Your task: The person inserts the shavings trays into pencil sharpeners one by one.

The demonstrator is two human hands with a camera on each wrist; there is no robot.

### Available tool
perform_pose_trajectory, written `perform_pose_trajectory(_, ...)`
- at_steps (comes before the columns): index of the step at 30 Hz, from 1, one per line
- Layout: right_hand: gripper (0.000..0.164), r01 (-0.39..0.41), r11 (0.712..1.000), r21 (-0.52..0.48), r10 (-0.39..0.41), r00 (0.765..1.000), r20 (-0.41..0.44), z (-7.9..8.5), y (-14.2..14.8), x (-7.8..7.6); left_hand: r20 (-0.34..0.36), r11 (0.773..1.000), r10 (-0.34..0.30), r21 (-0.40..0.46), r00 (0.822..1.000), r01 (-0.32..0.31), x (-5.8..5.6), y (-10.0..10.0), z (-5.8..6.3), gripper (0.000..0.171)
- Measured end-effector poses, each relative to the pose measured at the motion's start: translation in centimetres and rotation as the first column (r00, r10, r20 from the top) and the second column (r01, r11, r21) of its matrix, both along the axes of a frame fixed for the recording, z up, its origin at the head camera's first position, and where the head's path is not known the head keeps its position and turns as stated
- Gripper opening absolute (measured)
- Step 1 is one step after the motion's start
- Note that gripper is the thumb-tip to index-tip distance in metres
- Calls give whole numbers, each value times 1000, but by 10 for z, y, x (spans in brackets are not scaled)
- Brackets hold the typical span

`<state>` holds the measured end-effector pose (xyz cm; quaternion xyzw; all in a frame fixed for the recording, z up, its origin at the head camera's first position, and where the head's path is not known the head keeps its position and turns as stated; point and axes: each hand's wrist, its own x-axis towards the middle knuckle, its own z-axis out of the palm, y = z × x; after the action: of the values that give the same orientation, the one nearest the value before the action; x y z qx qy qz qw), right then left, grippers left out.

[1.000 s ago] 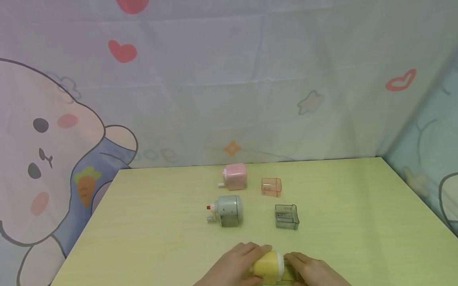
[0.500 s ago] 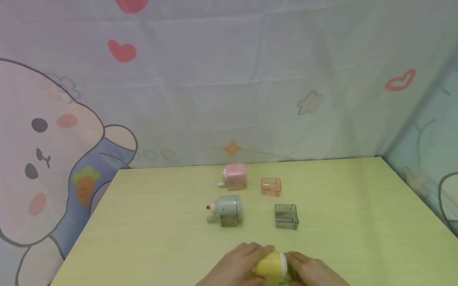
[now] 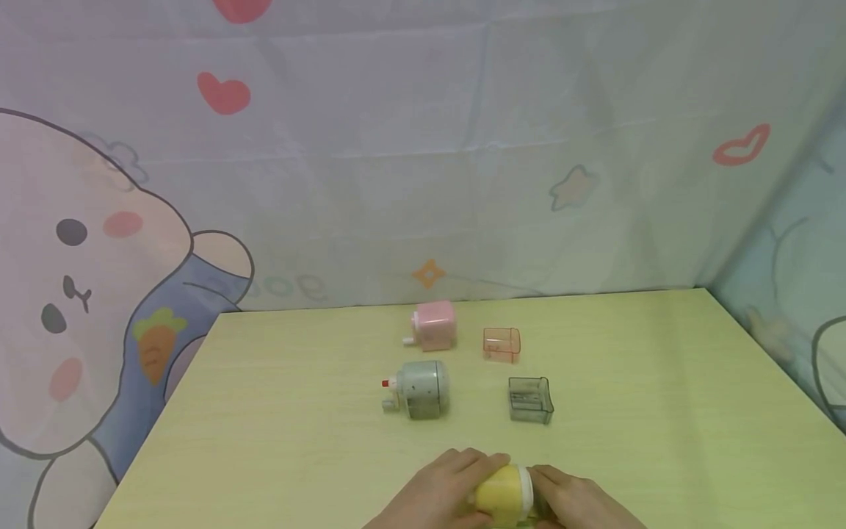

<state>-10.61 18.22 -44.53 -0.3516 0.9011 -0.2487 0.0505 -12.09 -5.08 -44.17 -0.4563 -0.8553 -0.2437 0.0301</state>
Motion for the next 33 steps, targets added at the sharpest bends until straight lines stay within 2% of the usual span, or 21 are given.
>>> perform_pose_trajectory(13, 35, 0, 1000, -6, 0, 1000, -23, -1, -2, 1, -26, 1000, 15, -1, 1000, -15, 1, 1, -2, 66)
perform_pose_trajectory(21, 50, 78, 994, -75, -70, 992, 104, 2, -4, 6, -14, 1000, 19, 5, 1000, -18, 0, 1, -2, 66)
perform_pose_trajectory(25, 49, 93, 991, -99, -78, 987, 143, 3, -6, 6, -13, 1000, 17, 13, 1000, -17, 1, 1, -2, 65)
perform_pose_trajectory(33, 50, 82, 985, -149, -63, 990, 129, 3, -8, 6, -15, 999, 23, 25, 1000, -23, 2, 2, -1, 64)
